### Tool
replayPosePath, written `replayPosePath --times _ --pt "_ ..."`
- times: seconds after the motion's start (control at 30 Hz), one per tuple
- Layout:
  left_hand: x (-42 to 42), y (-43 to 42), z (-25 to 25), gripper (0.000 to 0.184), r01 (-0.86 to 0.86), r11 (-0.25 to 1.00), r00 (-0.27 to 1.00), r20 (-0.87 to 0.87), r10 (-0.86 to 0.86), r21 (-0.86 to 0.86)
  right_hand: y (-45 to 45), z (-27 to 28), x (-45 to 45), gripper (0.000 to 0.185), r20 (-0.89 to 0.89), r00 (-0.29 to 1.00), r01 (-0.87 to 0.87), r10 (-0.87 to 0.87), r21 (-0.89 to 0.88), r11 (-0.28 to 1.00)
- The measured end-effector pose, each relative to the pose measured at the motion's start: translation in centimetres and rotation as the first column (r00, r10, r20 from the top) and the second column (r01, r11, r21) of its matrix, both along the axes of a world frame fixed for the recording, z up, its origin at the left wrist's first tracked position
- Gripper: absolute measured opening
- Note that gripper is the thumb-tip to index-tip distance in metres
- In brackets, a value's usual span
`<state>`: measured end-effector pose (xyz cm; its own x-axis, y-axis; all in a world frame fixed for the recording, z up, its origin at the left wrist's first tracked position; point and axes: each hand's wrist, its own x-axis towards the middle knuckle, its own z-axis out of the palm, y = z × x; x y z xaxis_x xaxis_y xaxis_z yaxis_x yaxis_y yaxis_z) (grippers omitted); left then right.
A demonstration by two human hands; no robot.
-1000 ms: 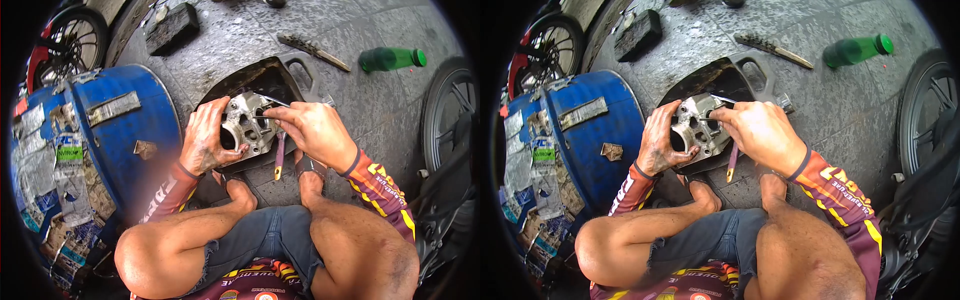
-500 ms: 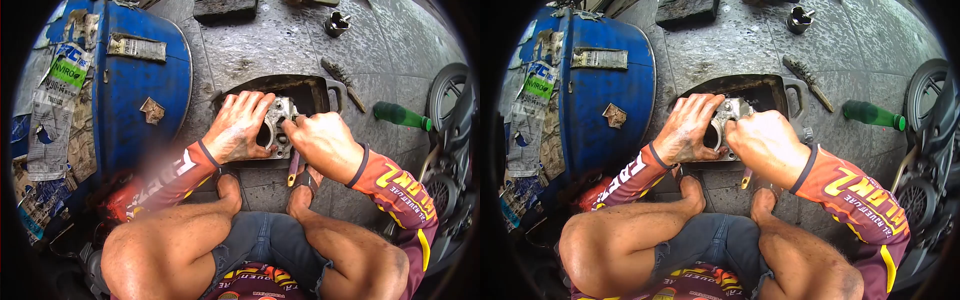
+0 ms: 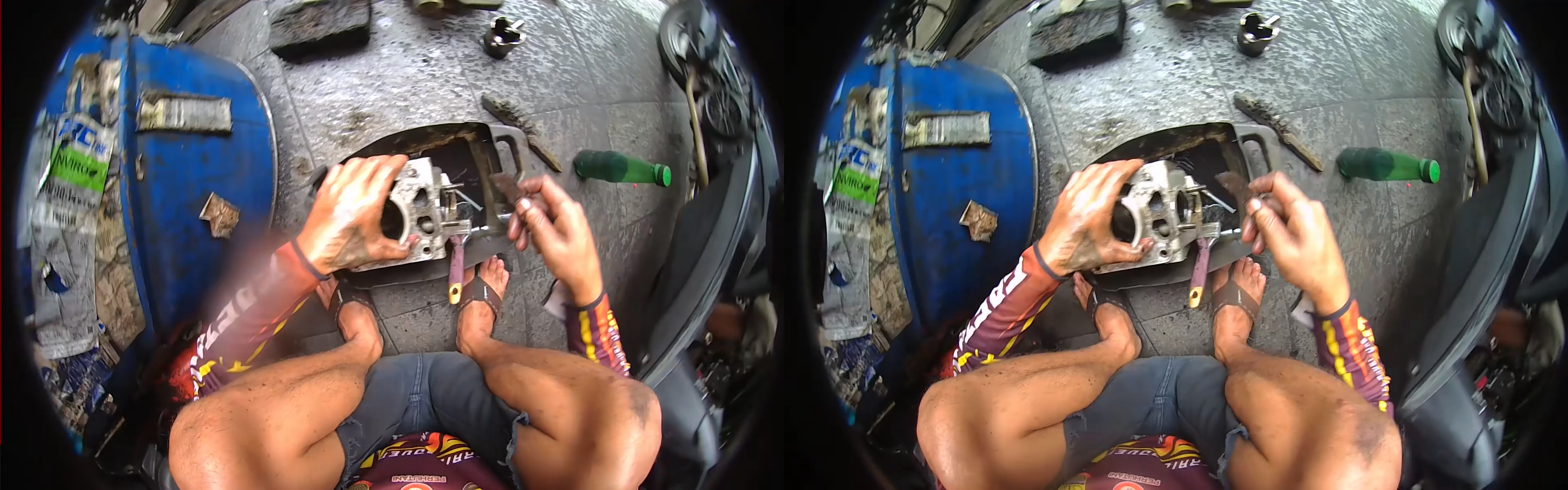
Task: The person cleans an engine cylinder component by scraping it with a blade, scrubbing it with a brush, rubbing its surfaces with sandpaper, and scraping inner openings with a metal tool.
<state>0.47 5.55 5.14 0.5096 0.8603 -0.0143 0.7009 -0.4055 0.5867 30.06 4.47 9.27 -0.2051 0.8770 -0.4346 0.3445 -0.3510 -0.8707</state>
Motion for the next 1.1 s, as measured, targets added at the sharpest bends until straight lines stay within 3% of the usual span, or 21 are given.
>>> replayPosePath --times 0.13,0.2,0.27,0.33,0.4,0.5,0.6,0.8,0.9,1.03,1.1 --pt "-1.6 0.5 -0.3 0.094 0.003 1.0 1.0 0.011 -0.003 -0.006 -2.9 -1.9 0.2 0.015 -0.068 0.99 0.12 -0.125 -0.07 0.99" --pt "-2.6 0.7 -0.2 0.093 -0.022 0.997 0.996 0.082 0.029 -0.077 -3.4 -2.6 -0.1 0.018 -0.014 0.999 0.038 -0.037 0.136 0.99" --pt "-3.6 0.6 -0.2 0.094 -0.024 0.997 0.993 0.115 0.032 -0.078 -2.6 -2.5 -0.4 0.018 0.003 1.0 -0.002 0.002 0.145 0.989" --pt "-4.1 0.4 -0.5 0.094 -0.036 0.996 0.991 0.126 0.046 -0.082 -1.4 -2.7 -1.0 0.017 0.3 0.942 -0.256 0.149 0.355 0.899" --pt "-4.4 0.2 -0.6 0.094 -0.037 0.995 0.992 0.114 0.047 -0.091 -0.3 -1.8 -1.8 0.017 0.311 0.93 -0.296 0.194 0.327 0.898" --pt "-4.7 0.0 -0.7 0.094 -0.059 0.992 0.991 0.112 0.071 -0.109 1.3 -1.4 -3.0 0.016 0.417 0.84 -0.502 0.348 0.349 0.791" --pt "-4.9 0.6 -1.2 0.094 -0.069 0.993 0.99 0.119 0.08 -0.095 2.4 -2.2 -3.4 0.016 0.44 0.828 -0.509 0.347 0.331 0.795" --pt "-3.1 0.7 -0.2 0.088 -0.177 0.974 0.977 0.095 0.191 -0.138 0.6 -3.3 -2.6 0.014 0.347 0.911 -0.332 0.224 0.294 0.896" --pt "-2.8 0.5 -0.4 0.084 -0.24 0.951 0.957 0.12 0.266 -0.196 -1.1 -4.7 -2.1 0.014 0.16 0.983 -0.134 0.09 0.288 0.948" --pt "-2.7 -0.1 -0.2 0.082 -0.351 0.874 0.894 0.157 0.419 -0.336 -2.2 -5.7 -2.2 0.013 0.161 0.986 -0.087 0.05 0.231 0.969" --pt "-3.7 -0.5 -1.3 0.082 -0.38 0.84 0.849 0.215 0.483 -0.388 -2.6 -5.7 -2.6 0.015 -0.001 0.999 0.047 -0.047 0.162 0.986"
